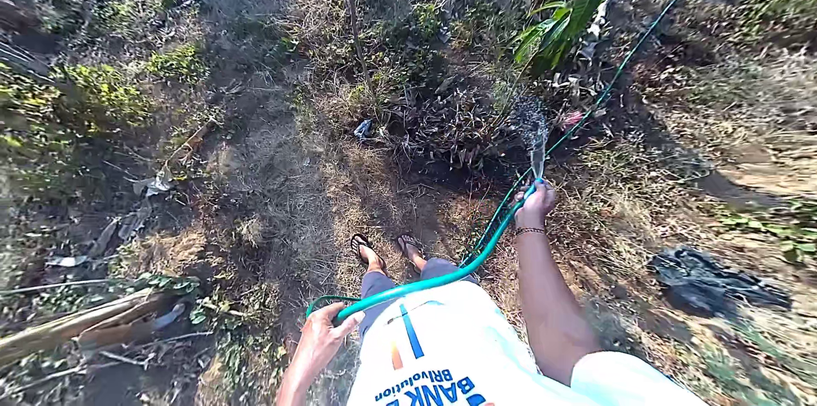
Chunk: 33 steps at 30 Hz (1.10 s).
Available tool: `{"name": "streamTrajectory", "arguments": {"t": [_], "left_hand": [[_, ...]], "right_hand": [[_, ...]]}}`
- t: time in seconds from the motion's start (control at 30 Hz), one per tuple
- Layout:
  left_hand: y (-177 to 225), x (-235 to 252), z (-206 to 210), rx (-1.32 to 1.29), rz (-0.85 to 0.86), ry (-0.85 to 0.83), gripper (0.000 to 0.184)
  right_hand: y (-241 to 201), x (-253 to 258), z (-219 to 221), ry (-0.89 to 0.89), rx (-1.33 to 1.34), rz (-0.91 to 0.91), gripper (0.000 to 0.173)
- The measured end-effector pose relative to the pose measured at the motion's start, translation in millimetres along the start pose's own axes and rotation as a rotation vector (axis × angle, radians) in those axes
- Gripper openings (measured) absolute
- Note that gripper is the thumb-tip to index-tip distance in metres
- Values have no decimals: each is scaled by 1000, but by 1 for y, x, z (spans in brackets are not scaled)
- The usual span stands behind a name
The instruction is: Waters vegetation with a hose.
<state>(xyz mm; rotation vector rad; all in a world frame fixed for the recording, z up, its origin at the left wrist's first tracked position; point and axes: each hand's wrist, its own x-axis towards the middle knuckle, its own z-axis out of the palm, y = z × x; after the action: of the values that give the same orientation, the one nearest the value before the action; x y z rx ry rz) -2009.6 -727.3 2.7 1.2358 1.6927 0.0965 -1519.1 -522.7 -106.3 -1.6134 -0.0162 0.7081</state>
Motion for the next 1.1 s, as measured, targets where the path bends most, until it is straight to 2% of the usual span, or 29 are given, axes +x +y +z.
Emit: {"name": "streamTrajectory", "arguments": {"t": [0.13,0.3,0.63,0.93,1.1], "left_hand": [[-1,2,5,-10,30,3,48],[-6,9,1,0,34,-9,48],[-33,46,-56,68,99,-114,50],[-86,63,-140,-20,205,-168,42],[-121,70,-173,-79,201,-207,43]], "right_hand": [[-10,-13,-18,67,-52,-12,22],[-2,-12,-44,139,-86,24,25],[21,-65,-60,236,-93,104,27],[57,-164,-25,258,-115,272,26],[69,-208,-3,177,-172,353,28]]}}
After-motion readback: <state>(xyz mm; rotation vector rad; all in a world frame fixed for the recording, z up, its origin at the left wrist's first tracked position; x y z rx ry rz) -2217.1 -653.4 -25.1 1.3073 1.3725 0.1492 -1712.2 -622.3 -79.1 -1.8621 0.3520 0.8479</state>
